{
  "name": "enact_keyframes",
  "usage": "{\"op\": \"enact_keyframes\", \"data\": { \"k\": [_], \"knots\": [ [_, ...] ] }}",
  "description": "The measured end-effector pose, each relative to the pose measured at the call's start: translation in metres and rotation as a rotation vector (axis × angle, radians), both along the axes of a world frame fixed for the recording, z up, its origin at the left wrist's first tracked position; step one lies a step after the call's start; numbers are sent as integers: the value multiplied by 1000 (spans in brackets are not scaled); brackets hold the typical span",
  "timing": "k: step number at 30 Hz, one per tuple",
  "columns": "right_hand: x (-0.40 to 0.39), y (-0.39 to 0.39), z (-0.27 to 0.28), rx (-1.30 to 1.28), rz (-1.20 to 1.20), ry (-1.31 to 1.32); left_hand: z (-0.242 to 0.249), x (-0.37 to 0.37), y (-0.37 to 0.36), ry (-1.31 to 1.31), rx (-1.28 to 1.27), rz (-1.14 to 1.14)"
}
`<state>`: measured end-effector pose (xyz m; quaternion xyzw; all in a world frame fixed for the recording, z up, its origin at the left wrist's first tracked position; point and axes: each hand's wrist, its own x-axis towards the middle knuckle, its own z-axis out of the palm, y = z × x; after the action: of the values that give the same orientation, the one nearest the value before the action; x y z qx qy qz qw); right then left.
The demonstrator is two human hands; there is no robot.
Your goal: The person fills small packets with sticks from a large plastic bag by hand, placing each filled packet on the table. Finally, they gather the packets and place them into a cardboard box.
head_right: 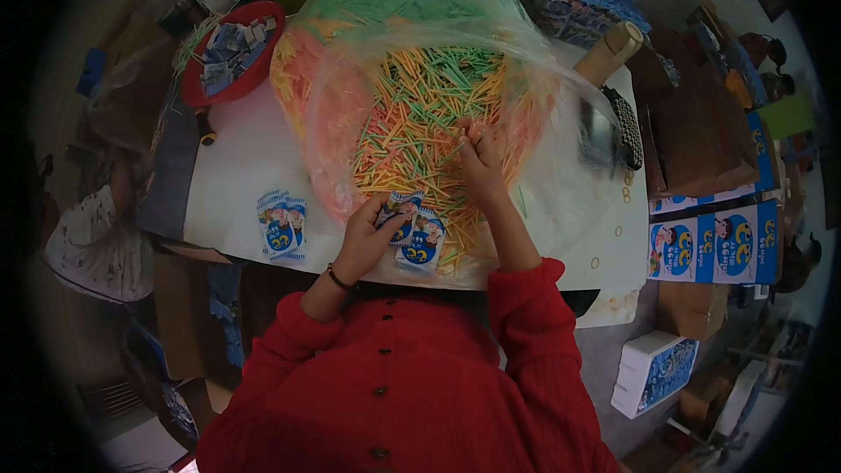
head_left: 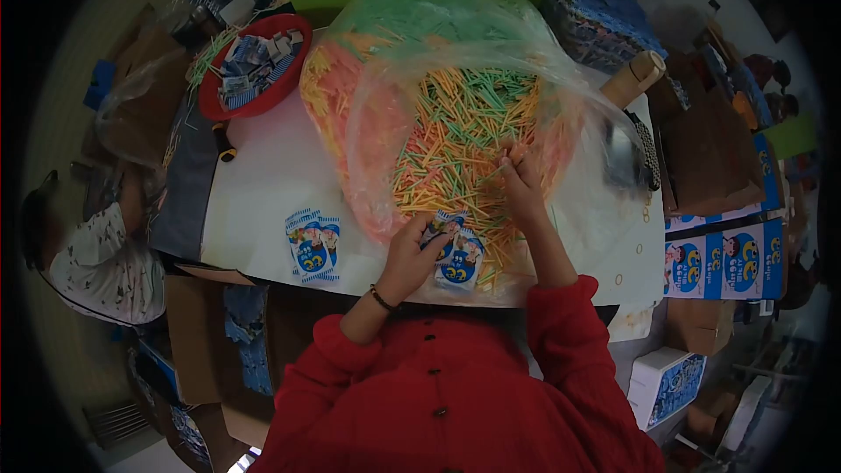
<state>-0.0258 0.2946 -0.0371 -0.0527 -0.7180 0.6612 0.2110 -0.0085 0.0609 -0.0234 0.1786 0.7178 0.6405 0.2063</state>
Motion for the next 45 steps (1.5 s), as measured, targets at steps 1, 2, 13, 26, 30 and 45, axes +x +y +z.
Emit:
{"op": "enact_keyframes", "data": {
  "k": [1,2,13,26,30,45],
  "knots": [
    [2,-5,-5,-267,-35,-35,0,-1,0,-1,-2,-1],
    [7,-7,-8,-271,-36,-37,-1,-2,-1,67,-1,2],
    [7,-13,0,-403,-22,-238,20,-11,-1,-602,517,63],
    [11,8,27,832,95,-175,12,-10,-9,-789,586,75],
    [13,-8,33,920,203,-229,15,-9,-12,-757,540,91],
    [5,-4,22,-287,148,-283,15,-11,-14,-836,640,67]
  ]
}}
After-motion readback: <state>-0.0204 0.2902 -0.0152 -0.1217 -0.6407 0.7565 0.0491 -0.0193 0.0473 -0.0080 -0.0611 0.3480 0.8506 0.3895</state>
